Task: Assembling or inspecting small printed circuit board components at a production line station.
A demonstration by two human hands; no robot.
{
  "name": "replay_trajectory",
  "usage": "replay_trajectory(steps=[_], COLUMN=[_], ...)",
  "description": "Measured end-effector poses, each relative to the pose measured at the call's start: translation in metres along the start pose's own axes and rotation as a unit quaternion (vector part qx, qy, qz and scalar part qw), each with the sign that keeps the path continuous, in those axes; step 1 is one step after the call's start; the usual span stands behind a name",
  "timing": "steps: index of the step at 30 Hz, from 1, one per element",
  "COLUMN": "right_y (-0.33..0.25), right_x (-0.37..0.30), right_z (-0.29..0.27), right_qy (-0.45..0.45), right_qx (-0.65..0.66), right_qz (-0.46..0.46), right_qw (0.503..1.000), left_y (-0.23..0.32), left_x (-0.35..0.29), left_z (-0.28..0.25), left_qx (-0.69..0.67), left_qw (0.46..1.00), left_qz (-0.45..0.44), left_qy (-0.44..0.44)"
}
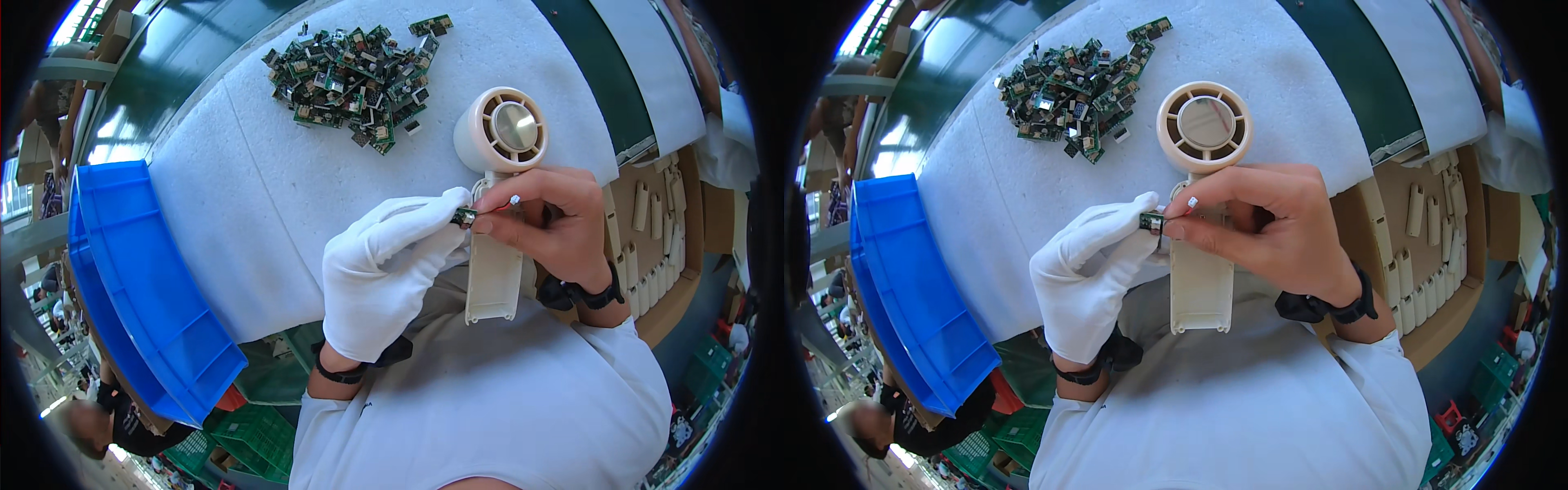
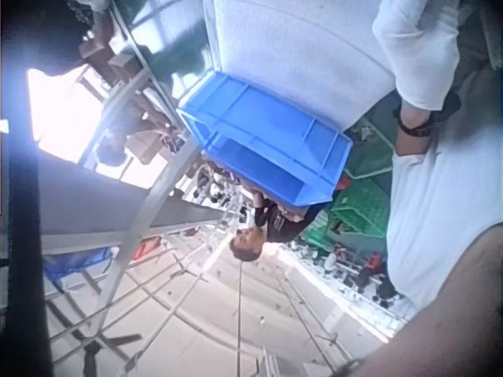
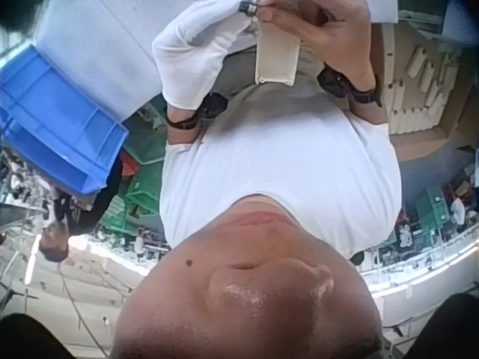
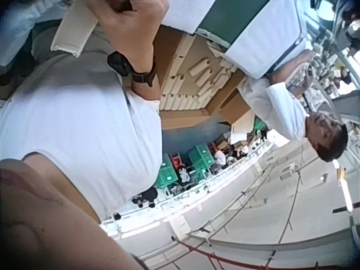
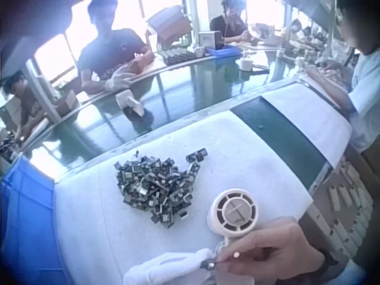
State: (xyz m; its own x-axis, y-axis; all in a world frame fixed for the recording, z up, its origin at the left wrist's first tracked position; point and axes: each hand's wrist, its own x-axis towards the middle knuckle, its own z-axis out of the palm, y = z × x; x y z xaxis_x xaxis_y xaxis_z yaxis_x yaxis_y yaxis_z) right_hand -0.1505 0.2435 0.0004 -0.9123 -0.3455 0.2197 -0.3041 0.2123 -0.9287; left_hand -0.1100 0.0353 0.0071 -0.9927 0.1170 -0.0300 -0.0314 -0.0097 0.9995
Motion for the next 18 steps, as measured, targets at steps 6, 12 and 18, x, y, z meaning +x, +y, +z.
replay_trajectory(steps=[6,12,18], right_y=[-0.003,-0.010,-0.011], right_x=[-0.004,-0.005,-0.006], right_z=[0.002,0.000,-0.005], right_qy=[0.057,0.035,-0.019], right_qx=[-0.038,-0.043,-0.093], right_qz=[-0.049,-0.072,-0.084], right_qw=[0.996,0.996,0.992], left_y=[0.004,0.002,-0.005], left_x=[0.000,0.000,-0.001], left_z=[0.001,0.005,0.004], left_qx=[-0.066,-0.066,-0.027], left_qw=[0.997,0.997,0.998], left_qz=[-0.035,-0.024,0.008], left_qy=[0.011,0.029,0.051])
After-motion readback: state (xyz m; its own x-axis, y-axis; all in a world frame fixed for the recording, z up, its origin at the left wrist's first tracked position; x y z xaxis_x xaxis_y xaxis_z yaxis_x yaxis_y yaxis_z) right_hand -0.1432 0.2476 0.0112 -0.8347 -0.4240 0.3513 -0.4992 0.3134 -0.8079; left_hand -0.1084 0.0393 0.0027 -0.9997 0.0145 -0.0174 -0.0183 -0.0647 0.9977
